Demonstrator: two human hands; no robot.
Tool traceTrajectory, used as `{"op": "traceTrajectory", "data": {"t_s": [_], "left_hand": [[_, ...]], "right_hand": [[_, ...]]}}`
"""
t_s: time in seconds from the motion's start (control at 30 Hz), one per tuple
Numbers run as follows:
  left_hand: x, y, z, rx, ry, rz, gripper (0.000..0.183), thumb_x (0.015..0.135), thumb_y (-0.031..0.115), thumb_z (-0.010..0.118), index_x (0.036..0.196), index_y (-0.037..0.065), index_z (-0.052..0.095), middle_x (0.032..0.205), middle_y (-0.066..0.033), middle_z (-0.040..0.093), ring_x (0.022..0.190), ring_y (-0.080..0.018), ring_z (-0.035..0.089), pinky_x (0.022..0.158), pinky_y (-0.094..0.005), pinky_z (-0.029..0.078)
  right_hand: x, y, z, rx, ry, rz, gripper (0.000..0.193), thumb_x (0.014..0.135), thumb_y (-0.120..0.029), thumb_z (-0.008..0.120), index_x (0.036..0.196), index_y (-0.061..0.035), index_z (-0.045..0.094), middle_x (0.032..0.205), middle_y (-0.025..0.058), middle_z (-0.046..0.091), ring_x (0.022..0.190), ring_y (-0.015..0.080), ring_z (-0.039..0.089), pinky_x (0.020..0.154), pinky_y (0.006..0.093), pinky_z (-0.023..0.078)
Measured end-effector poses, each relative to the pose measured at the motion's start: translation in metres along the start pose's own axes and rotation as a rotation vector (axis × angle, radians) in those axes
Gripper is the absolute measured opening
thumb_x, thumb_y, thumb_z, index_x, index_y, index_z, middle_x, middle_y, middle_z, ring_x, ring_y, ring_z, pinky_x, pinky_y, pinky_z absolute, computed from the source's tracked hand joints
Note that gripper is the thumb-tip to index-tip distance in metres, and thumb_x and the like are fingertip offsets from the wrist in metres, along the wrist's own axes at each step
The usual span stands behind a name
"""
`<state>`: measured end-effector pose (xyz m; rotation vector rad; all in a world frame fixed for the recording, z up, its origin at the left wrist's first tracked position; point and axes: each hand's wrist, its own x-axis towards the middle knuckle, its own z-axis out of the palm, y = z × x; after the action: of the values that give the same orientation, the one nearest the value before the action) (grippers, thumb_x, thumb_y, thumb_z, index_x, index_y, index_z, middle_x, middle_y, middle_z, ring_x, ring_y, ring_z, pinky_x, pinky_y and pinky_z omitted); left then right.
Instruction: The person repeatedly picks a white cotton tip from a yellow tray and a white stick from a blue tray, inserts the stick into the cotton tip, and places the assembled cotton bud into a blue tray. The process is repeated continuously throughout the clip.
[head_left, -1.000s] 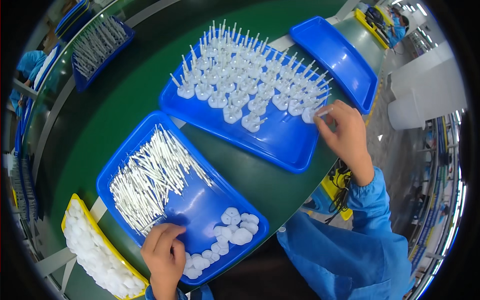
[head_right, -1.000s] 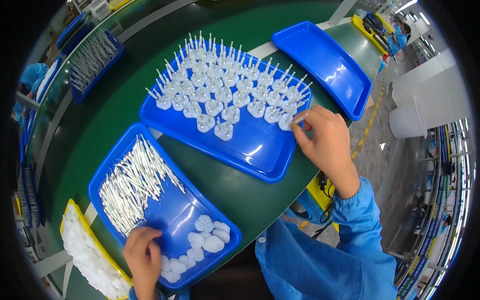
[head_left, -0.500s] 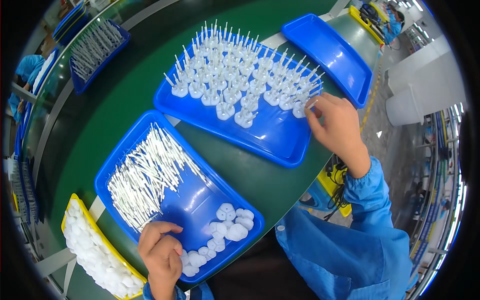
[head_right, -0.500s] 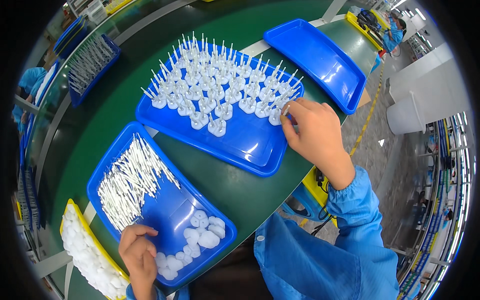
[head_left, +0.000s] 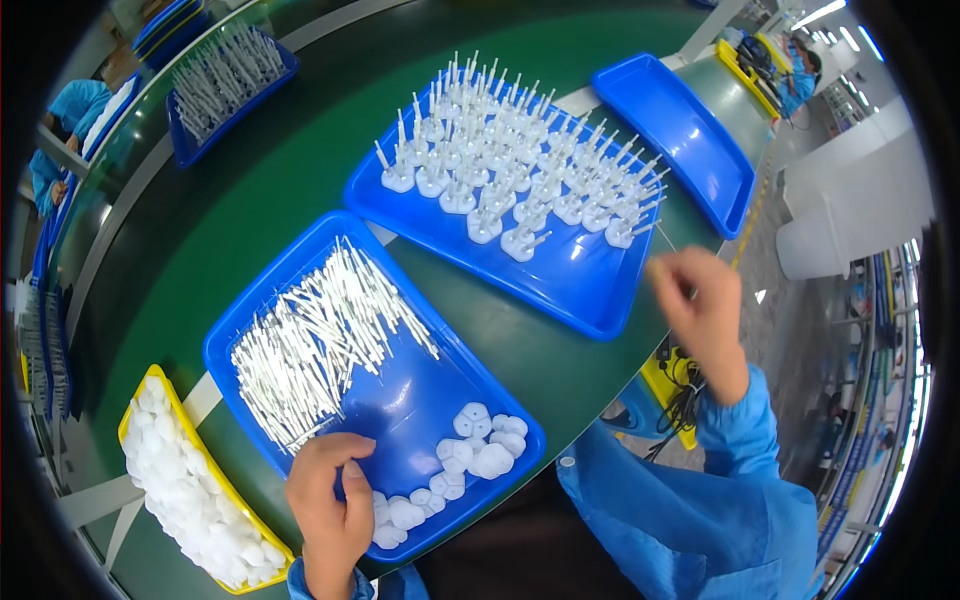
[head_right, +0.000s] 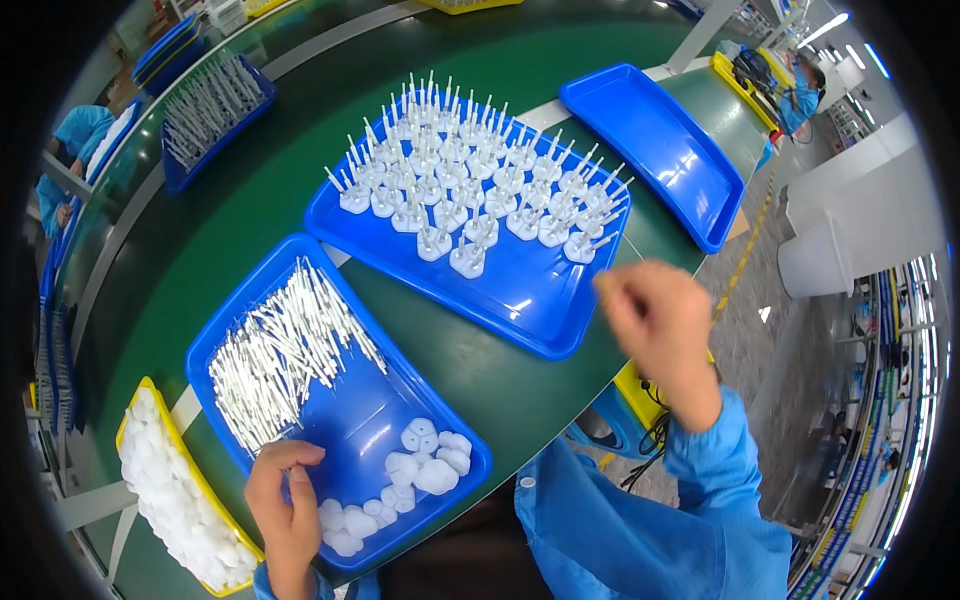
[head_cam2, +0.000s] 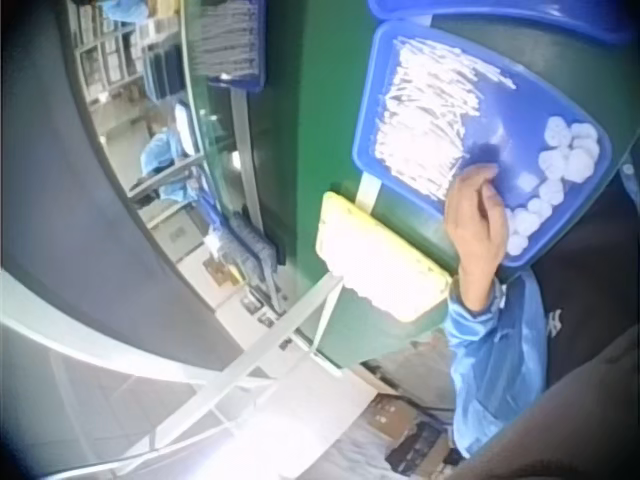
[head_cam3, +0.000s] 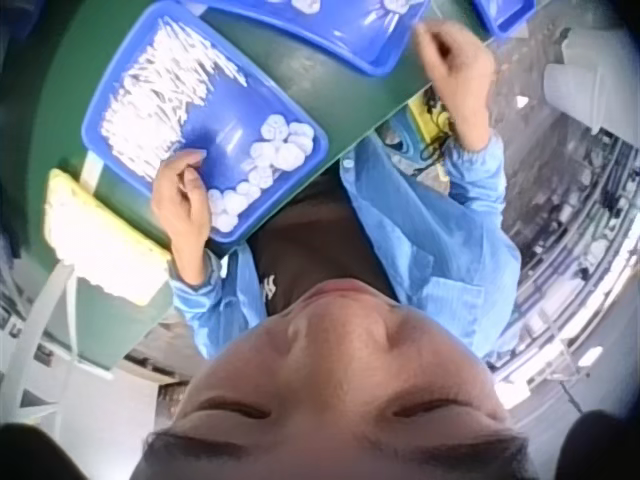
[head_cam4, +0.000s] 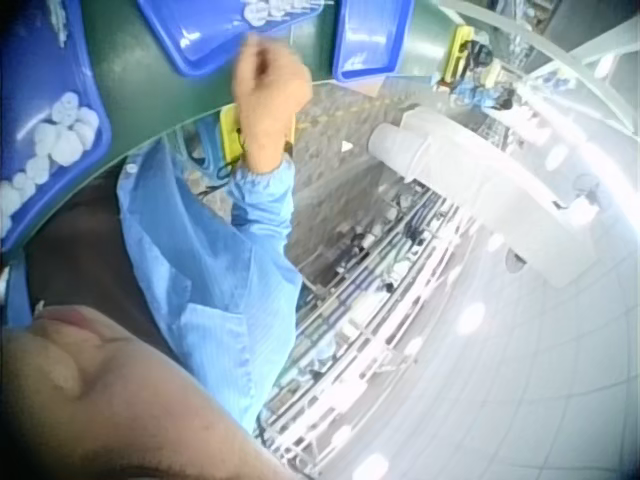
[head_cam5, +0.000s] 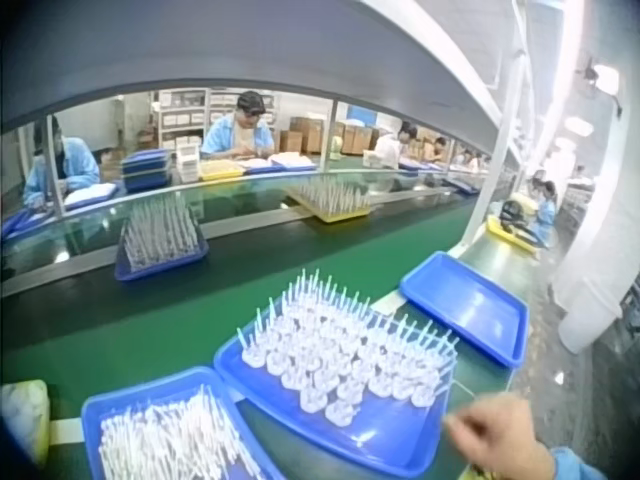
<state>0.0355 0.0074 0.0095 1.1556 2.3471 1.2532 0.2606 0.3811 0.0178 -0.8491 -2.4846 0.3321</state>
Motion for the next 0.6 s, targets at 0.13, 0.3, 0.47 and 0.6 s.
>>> {"op": "traceTrajectory", "data": {"t_s": [0.13, 0.3, 0.47, 0.6], "left_hand": [[0.005, 0.013, 0.011, -0.582, -0.027, -0.284, 0.027, 0.111, 0.005, 0.054, 0.135, 0.0, 0.063, 0.116, -0.0161, 0.077, 0.093, -0.0217, 0.072, 0.086, -0.0374, 0.057], [0.007, 0.013, 0.032, -0.953, -0.149, -0.215, 0.045, 0.117, 0.024, 0.057, 0.155, 0.002, 0.049, 0.122, -0.0179, 0.074, 0.099, -0.0209, 0.072, 0.088, -0.0338, 0.057], [0.008, 0.018, 0.039, -0.923, -0.032, -0.324, 0.055, 0.118, 0.032, 0.055, 0.163, 0.003, 0.042, 0.129, -0.02, 0.072, 0.097, -0.0215, 0.074, 0.084, -0.033, 0.06], [0.019, 0.02, 0.061, -0.817, -0.029, -0.222, 0.057, 0.117, 0.015, 0.051, 0.171, 0.004, 0.034, 0.128, -0.0196, 0.073, 0.094, -0.02, 0.076, 0.084, -0.0317, 0.059]], "right_hand": [[-0.021, -0.105, 0.022, 0.59, -0.146, -0.856, 0.019, 0.088, -0.019, 0.082, 0.106, -0.0127, 0.083, 0.1, 0.0023, 0.079, 0.086, 0.0216, 0.075, 0.074, 0.0371, 0.059], [-0.038, -0.226, 0.069, 0.488, -0.078, -1.311, 0.052, 0.1, -0.044, 0.07, 0.141, -0.0122, 0.071, 0.149, 0.0128, 0.067, 0.144, 0.0326, 0.061, 0.124, 0.0541, 0.04], [-0.035, -0.281, 0.098, 0.81, -0.266, -1.278, 0.087, 0.091, -0.066, 0.072, 0.156, -0.0092, 0.062, 0.161, 0.0206, 0.057, 0.157, 0.0421, 0.045, 0.134, 0.0645, 0.023], [-0.056, -0.306, 0.099, 0.907, -0.192, -1.319, 0.1, 0.084, -0.076, 0.073, 0.157, -0.0095, 0.061, 0.16, 0.0236, 0.057, 0.157, 0.043, 0.043, 0.134, 0.0678, 0.019]]}}
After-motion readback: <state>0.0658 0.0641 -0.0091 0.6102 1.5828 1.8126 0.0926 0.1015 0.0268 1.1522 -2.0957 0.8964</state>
